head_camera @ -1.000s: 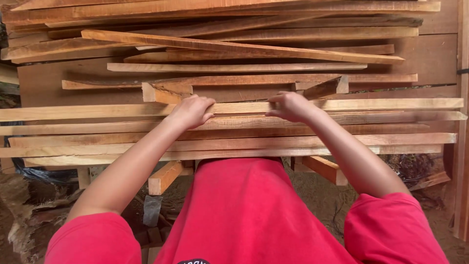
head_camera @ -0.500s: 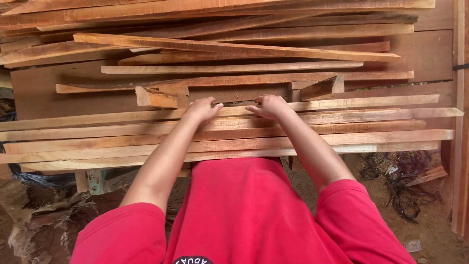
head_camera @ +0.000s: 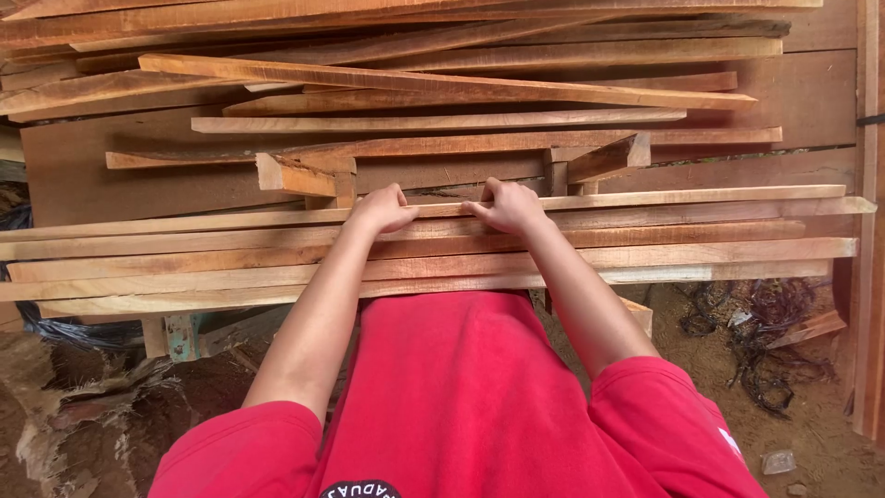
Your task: Sorting and bundling wooden planks in a workshop.
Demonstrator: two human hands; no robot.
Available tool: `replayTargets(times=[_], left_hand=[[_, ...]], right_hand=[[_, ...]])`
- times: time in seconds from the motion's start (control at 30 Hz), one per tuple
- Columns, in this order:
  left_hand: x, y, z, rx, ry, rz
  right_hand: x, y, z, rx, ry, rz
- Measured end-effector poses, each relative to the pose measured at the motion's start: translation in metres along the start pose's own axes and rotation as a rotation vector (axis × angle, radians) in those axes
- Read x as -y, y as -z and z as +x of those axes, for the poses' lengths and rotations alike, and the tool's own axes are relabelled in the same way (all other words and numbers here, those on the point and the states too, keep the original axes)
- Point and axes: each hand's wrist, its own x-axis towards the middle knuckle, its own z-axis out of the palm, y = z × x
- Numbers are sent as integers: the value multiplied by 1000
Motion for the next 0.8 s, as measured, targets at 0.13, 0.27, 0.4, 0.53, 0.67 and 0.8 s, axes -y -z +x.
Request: replayTargets(times=[0.13,0.27,0.4,0.53,0.67,0.8], left_hand=[[1,-11,-17,-83,-54,23],[-3,0,-38,-192,-158,45],[3,-21,-31,-280,-211,58],[5,-25,-45,-308,-212,24],[9,-35,-47,-384,-231,7],[8,-34,-49,-435,-234,9]], right_hand=[[-2,-11,-22,-145,113,-54],[-10,-25,-27,-456,323,-66],[-22,-45,-26,-539,370,-84],[-17,-44,-44,-592,386,-88],[-18,-48,-49,-590,404,-87],[-17,-43,-49,-550,427,-104]])
